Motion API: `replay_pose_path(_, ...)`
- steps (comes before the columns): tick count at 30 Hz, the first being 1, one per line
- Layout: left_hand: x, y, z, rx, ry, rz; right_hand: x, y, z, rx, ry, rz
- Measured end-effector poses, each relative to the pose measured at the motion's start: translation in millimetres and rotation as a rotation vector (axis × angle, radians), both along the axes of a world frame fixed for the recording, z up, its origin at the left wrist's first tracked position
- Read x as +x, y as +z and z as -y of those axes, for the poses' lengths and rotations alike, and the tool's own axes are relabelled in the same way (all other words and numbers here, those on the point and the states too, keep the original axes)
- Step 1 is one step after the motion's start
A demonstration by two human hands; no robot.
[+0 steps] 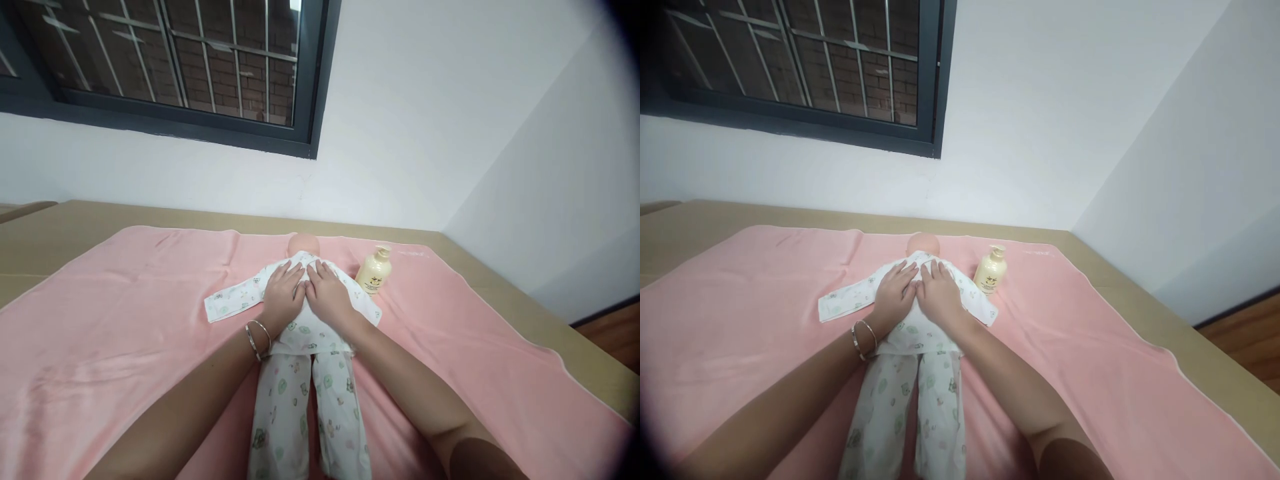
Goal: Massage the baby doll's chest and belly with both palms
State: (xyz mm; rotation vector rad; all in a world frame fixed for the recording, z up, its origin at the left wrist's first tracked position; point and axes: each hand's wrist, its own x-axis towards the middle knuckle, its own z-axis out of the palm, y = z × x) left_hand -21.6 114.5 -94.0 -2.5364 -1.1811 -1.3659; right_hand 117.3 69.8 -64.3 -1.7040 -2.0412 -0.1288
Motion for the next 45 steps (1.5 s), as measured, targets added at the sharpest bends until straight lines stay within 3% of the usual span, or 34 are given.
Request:
replay_pose_path(5, -1, -1.4, 8, 0.081, 0.049, 0.110, -10, 5, 20, 0.012, 0.013, -0.017)
replay_pose_path(10, 1, -2.5, 6, 0.010, 0.128, 0.074, 2, 8, 7, -0.030, -0.082, -0.192)
replay_pose_path(17, -1, -0.2, 0, 0.043, 0.006, -0.073, 9, -4, -11, -0.020, 0.007, -0.201)
replay_pose_path(24, -4, -1.5, 7, 0.173, -0.016, 0.009, -3, -3, 2, 0.052, 0.060, -0.096)
replay_pose_path(29, -4, -2.2, 10, 0.114, 0.055, 0.018, -9, -1, 15, 0.092, -0.006, -0.119)
replay_pose_path(34, -1, -0.1, 12, 0.055, 0.138, 0.022, 1, 0, 5, 0.049, -0.081, -0.171)
replay_pose_path(45, 1, -0.8, 4, -0.054, 0.116, 0.019, 12, -14, -9, 0.055, 0.047, -0.174)
